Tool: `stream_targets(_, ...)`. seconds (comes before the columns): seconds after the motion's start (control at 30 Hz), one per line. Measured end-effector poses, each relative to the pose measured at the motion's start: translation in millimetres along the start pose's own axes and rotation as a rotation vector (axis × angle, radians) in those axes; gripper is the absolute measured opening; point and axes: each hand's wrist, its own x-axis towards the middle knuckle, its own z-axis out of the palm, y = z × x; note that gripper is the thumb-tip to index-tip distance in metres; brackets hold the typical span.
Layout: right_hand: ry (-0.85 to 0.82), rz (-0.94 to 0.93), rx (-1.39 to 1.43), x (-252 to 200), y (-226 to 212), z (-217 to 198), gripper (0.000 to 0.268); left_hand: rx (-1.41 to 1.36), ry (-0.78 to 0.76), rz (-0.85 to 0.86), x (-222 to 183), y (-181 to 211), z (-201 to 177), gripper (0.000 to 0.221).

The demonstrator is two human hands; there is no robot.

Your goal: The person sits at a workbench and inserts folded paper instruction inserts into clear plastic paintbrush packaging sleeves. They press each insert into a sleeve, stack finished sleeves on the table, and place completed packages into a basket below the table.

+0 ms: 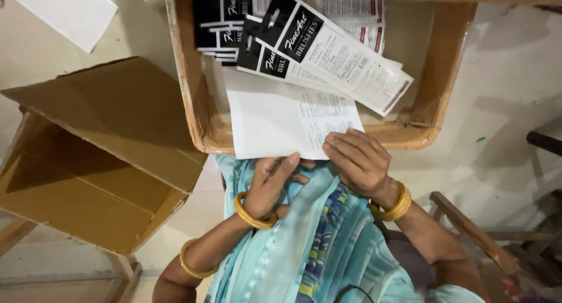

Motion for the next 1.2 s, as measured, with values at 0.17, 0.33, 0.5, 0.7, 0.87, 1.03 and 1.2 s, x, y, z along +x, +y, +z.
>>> stream_targets(0.17, -0.078, 0.084, 0.047, -4.9, -1.2, 0.2, 0.027, -0.21, 0.059, -0.147, 2.1, 5.6, 10.6, 0.035)
stream_targets(0.33, -0.099, 0.105, 0.096, 2.4, -6.1, 0.7, 0.029, -0.095, 0.113, -0.105, 6.0, -33.3, 0.6, 0.031)
stream_targets(0.5, -0.072, 0.222, 0.218, 12.0, -14.5, -3.5, 0.035, 0.175, 0.039, 0.076, 5.2, -25.2, -0.6, 0.033)
stream_targets(0.7, -0.125, 0.294, 0.164, 18.7, -17.3, -10.2, 0.032, 0.7, -0.026, 0.274, 11.2, -18.4, -12.1, 0.031)
stream_targets(0.87, -0.18, 0.321, 0.173, 24.6, -15.5, -15.6, 0.02, 0.921, -0.084, 0.373, 18.1, -15.3, -17.1, 0.029)
stream_targets(1.03, -0.214, 0.399, 0.329, 24.0, -7.9, -17.4, 0.016, 0.877, -0.094, 0.364, 15.2, -7.2, -13.6, 0.03)
stream_targets(1.2, -0.294, 0.954, 0.703, -0.3, 17.3, -5.5, 0.015, 0.509, -0.07, 0.146, 4.3, -13.3, -14.8, 0.035)
